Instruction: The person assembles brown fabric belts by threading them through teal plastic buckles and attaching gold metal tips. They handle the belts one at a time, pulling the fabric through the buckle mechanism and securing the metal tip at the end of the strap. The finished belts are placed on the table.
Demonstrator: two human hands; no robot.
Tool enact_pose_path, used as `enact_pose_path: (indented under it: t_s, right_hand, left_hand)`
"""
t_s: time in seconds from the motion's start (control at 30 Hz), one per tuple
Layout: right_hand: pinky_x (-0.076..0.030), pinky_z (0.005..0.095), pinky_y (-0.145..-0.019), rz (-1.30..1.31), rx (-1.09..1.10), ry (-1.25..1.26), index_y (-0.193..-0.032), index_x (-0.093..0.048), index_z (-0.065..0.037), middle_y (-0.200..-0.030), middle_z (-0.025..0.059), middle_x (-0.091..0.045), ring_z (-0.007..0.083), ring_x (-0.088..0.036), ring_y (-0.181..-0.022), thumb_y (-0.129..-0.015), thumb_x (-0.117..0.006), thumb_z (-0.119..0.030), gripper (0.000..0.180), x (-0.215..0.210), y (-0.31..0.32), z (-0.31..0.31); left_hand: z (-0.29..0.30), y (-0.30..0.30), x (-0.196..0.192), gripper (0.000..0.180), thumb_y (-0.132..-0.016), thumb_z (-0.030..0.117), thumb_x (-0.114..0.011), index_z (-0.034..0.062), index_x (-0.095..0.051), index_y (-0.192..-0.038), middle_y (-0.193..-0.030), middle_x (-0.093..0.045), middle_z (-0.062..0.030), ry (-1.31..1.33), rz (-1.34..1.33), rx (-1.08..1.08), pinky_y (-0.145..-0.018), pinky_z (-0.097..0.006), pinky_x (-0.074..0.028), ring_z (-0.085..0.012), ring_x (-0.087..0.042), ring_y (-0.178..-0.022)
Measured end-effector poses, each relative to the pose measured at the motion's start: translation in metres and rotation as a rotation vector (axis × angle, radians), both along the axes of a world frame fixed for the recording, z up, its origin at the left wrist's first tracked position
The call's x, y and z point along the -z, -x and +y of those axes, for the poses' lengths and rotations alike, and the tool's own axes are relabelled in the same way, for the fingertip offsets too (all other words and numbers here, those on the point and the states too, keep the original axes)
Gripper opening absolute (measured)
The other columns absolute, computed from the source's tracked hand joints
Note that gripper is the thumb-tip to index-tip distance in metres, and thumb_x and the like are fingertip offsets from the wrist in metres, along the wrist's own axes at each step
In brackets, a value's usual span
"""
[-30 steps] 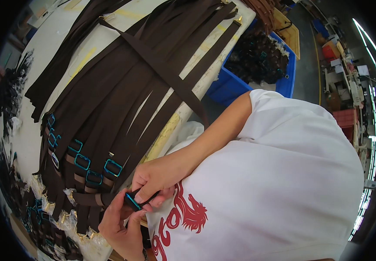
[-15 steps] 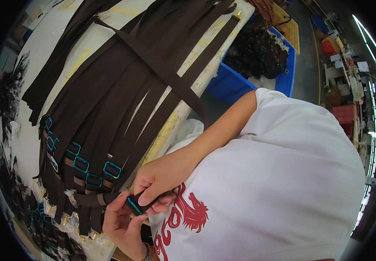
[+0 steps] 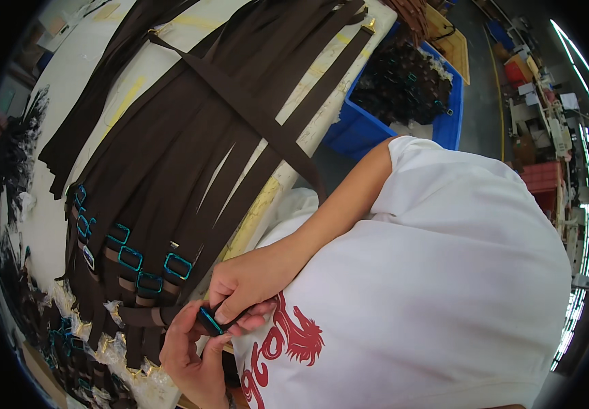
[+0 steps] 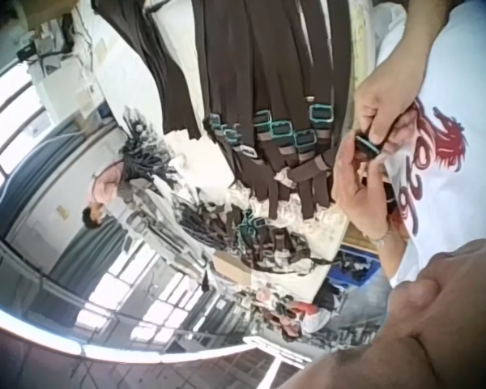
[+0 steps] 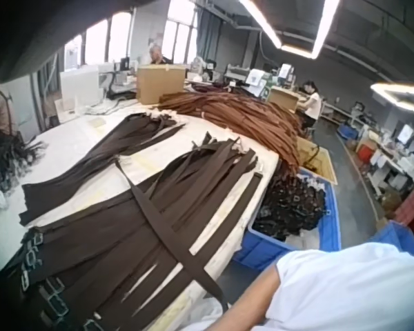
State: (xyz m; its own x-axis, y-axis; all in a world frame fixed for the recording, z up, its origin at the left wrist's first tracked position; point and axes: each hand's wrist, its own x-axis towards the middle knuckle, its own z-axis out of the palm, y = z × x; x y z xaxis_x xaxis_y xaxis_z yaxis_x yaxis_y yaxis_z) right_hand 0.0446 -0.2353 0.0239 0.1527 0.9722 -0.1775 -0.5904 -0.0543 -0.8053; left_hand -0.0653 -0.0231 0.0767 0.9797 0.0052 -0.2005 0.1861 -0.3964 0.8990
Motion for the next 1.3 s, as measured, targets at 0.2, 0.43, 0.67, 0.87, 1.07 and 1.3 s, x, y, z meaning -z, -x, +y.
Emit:
enact_pose_path:
  t_s: [0.2,0.43,0.67,0.87,1.07,1.3]
  right_hand:
    - [-0.055,0.0418,-0.082,-0.887,0.354,-0.070,-0.132,-0.054,-0.003,-0.114,0.0158,-0.067,0.0291,-0.068,-0.096,-0.097,-0.073,-0.023,0.044,-0.014,-0.015,-0.002]
    - [-0.052,0.0395,-0.083,-0.723,0.256,-0.215,-0.144,-0.053,-0.002,-0.112,0.0156,-0.069,0.0282,-0.066,-0.097,-0.101,-0.068,-0.020,0.049,-0.020,-0.025,0.013]
    - [-0.051,0.0417,-0.068,-0.922,0.394,-0.200,-0.124,-0.064,-0.005,-0.089,0.0142,-0.071,0.0333,-0.068,-0.080,-0.097,-0.069,-0.016,0.030,-0.023,-0.010,0.010]
    - [-0.050,0.0437,-0.060,-1.097,0.501,-0.117,-0.115,-0.063,-0.005,-0.077,0.0122,-0.069,0.0353,-0.068,-0.069,-0.095,-0.072,-0.015,0.024,-0.007,-0.006,0.009]
    - [-0.050,0.0437,-0.062,-1.111,0.438,-0.158,-0.115,-0.062,-0.004,-0.077,0.0123,-0.067,0.0337,-0.068,-0.073,-0.093,-0.074,-0.016,0.027,-0.007,-0.012,0.004]
    - [-0.052,0.0444,-0.069,-1.351,0.529,-0.368,-0.109,-0.065,-0.003,-0.082,0.0144,-0.066,0.0356,-0.066,-0.081,-0.090,-0.080,-0.026,0.033,-0.018,-0.049,0.023]
  left_hand:
    - [0.008,-0.014,-0.021,0.062,-0.067,0.002,-0.086,-0.0010,-0.071,-0.127,-0.127,-0.064,-0.0139,-0.193,-0.361,0.205,-0.076,-0.028,-0.049,-0.0181,-0.060,-0.101]
    - [-0.002,-0.015,-0.033,0.052,-0.070,0.004,-0.083,-0.0022,-0.070,-0.119,-0.121,-0.056,-0.0093,-0.210,-0.363,-0.011,-0.079,-0.027,-0.044,-0.0181,-0.054,-0.098]
    - [-0.003,-0.015,-0.056,0.027,-0.101,0.026,-0.075,-0.0001,-0.067,-0.103,-0.075,-0.057,-0.0108,-0.616,-0.461,0.273,-0.056,-0.036,-0.044,-0.0266,-0.050,-0.059]
    - [-0.009,-0.008,-0.034,0.016,-0.085,0.000,-0.077,-0.0002,-0.062,-0.091,-0.076,-0.056,-0.0093,-0.763,-0.367,0.297,-0.058,-0.035,-0.039,-0.0197,-0.051,-0.062]
    - [-0.006,-0.016,-0.020,0.013,-0.095,0.007,-0.070,-0.0012,-0.061,-0.090,-0.069,-0.056,-0.0073,-0.439,-0.300,0.200,-0.055,-0.032,-0.038,-0.0174,-0.049,-0.056]
    - [0.037,-0.010,-0.039,0.020,-0.104,0.013,-0.063,-0.0069,-0.063,-0.100,-0.082,-0.051,-0.0024,-0.368,-0.534,-0.234,-0.055,-0.024,-0.028,-0.0069,-0.042,-0.064]
